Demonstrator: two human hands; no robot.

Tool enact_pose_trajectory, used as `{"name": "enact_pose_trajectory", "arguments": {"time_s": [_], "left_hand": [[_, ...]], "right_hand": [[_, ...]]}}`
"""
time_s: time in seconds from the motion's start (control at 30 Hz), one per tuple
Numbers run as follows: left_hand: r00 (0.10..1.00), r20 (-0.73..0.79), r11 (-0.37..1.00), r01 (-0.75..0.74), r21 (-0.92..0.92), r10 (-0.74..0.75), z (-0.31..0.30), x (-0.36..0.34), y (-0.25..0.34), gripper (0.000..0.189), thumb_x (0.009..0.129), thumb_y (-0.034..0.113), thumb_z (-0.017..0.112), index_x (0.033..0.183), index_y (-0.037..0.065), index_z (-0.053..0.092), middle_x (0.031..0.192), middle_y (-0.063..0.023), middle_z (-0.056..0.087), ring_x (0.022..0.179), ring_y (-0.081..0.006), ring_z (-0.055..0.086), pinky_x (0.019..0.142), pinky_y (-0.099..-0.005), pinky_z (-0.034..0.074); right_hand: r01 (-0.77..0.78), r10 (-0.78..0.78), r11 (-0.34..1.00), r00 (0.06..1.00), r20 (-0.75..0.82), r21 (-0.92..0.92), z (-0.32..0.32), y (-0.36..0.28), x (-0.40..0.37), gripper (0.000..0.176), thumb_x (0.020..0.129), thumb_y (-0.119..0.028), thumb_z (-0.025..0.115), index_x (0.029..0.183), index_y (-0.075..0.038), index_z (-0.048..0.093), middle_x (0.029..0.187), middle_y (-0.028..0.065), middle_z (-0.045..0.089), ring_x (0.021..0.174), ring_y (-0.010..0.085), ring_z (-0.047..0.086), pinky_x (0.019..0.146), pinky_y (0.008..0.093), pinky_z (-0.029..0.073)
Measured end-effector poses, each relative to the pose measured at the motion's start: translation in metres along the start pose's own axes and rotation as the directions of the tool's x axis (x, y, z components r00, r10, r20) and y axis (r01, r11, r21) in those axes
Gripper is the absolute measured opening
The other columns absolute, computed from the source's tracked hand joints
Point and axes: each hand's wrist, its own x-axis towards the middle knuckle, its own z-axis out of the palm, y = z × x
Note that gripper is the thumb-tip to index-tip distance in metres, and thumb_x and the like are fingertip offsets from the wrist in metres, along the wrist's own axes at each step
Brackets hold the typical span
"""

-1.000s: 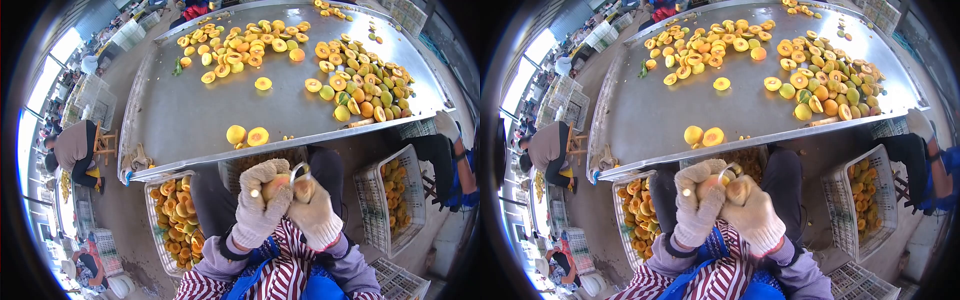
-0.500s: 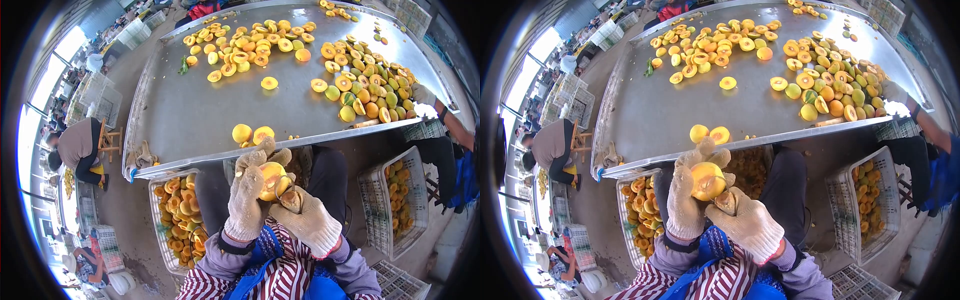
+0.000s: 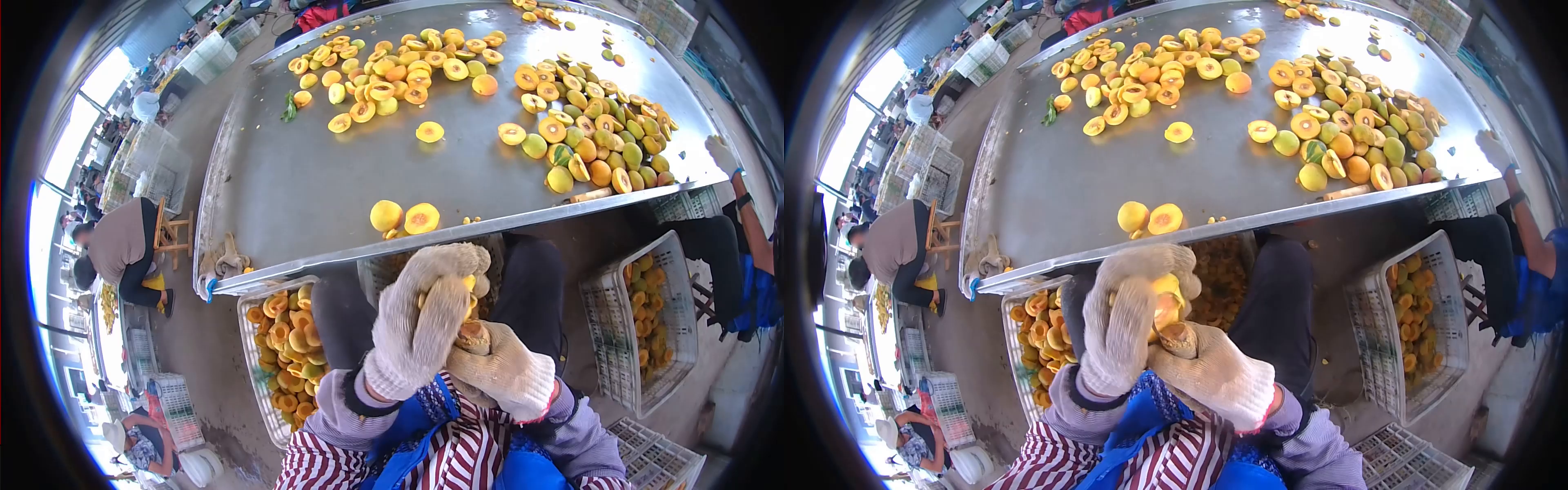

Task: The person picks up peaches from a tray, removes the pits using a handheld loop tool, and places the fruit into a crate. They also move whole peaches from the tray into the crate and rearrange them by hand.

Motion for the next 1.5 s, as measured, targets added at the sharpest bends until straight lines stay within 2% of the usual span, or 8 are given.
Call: {"name": "enact_pose_trajectory", "arguments": {"time_s": [0.27, 0.43, 0.63, 0.9, 1.03, 1.23, 1.3, 1.5], "left_hand": [[0.947, 0.199, 0.784, -0.321, 0.531, 0.252, -0.003, 0.02, 0.007, 0.031, 0.103, 0.027, 0.054, 0.117, 0.001, 0.063, 0.111, -0.014, 0.068, 0.093, -0.0173, 0.065, 0.083, -0.0325, 0.052], [0.914, 0.122, 0.913, 0.361, 0.192, -0.387, -0.004, 0.027, 0.017, 0.019, 0.097, 0.023, 0.062, 0.105, 0.006, 0.066, 0.098, -0.0121, 0.07, 0.083, -0.0303, 0.071, 0.071, -0.0363, 0.054], [0.84, 0.306, 0.657, -0.542, 0.524, 0.448, -0.002, 0.025, 0.004, 0.029, 0.09, 0.023, 0.068, 0.113, 0.007, 0.066, 0.111, -0.0146, 0.068, 0.087, -0.0333, 0.069, 0.074, -0.0383, 0.056], [0.834, 0.475, 0.96, 0.246, 0.136, -0.281, -0.016, 0.027, 0.014, 0.032, 0.102, 0.028, 0.056, 0.11, -0.002, 0.065, 0.11, -0.0181, 0.068, 0.093, -0.0232, 0.068, 0.082, -0.0354, 0.055], [0.815, 0.385, 0.897, -0.432, -0.093, 0.432, -0.015, 0.027, -0.012, 0.023, 0.094, 0.016, 0.067, 0.109, -0.001, 0.068, 0.104, -0.0177, 0.069, 0.091, -0.0225, 0.069, 0.078, -0.0354, 0.056], [0.947, 0.256, 0.828, 0.3, -0.474, -0.196, 0.002, -0.003, -0.001, 0.041, 0.102, 0.038, 0.056, 0.11, -0.001, 0.064, 0.107, -0.017, 0.069, 0.089, -0.0237, 0.07, 0.079, -0.0345, 0.056], [0.8, 0.411, 0.499, 0.596, -0.629, -0.438, 0.0, -0.001, -0.01, 0.05, 0.099, 0.047, 0.057, 0.109, -0.002, 0.061, 0.103, -0.0179, 0.069, 0.08, -0.0253, 0.07, 0.074, -0.0369, 0.058], [0.909, -0.412, 0.938, 0.196, 0.286, -0.065, -0.105, -0.025, -0.038, 0.051, 0.101, 0.05, 0.052, 0.109, 0.0, 0.064, 0.098, -0.0124, 0.072, 0.076, -0.0184, 0.071, 0.065, -0.0272, 0.058]], "right_hand": [[-0.067, 0.044, 0.987, 0.987, 0.156, 0.144, -0.017, 0.008, 0.001, 0.023, 0.095, -0.026, 0.07, 0.091, -0.006, 0.061, 0.059, -0.0012, 0.054, 0.043, 0.0068, 0.048, 0.038, 0.0213, 0.037], [-0.111, 0.085, 0.983, 0.982, 0.171, 0.148, -0.017, 0.006, 0.0, 0.024, 0.093, -0.026, 0.072, 0.085, -0.006, 0.061, 0.059, -0.0008, 0.054, 0.044, 0.0074, 0.048, 0.039, 0.0225, 0.037], [-0.022, -0.006, 0.977, 0.992, 0.128, 0.212, -0.017, 0.011, -0.009, 0.018, 0.092, -0.019, 0.072, 0.084, -0.005, 0.063, 0.06, -0.0006, 0.054, 0.047, 0.0082, 0.05, 0.041, 0.0242, 0.037], [-0.246, 0.054, 0.894, 0.889, 0.455, 0.374, -0.05, 0.088, 0.009, 0.032, 0.099, -0.02, 0.063, 0.125, -0.002, 0.059, 0.105, 0.0047, 0.064, 0.091, 0.0125, 0.064, 0.08, 0.0273, 0.054], [-0.345, -0.013, 0.757, 0.841, 0.541, 0.555, -0.05, 0.107, 0.015, 0.041, 0.094, -0.017, 0.069, 0.13, -0.003, 0.057, 0.11, 0.004, 0.065, 0.097, 0.0134, 0.064, 0.087, 0.027, 0.053], [-0.45, 0.106, 0.655, 0.85, 0.517, 0.607, -0.024, 0.058, 0.002, 0.032, 0.091, -0.017, 0.072, 0.12, -0.005, 0.064, 0.107, 0.002, 0.066, 0.096, 0.0147, 0.063, 0.087, 0.029, 0.052], [0.367, -0.261, 0.926, 0.787, 0.56, -0.085, -0.015, 0.033, 0.007, 0.016, 0.09, -0.013, 0.07, 0.103, -0.004, 0.066, 0.087, 0.0025, 0.065, 0.085, 0.0096, 0.063, 0.077, 0.0255, 0.052], [-0.364, 0.037, 0.847, 0.768, 0.64, 0.387, -0.041, 0.042, 0.007, 0.011, 0.09, -0.006, 0.064, 0.084, 0.0, 0.056, 0.054, 0.0021, 0.047, 0.04, 0.0088, 0.041, 0.036, 0.0254, 0.028]]}}
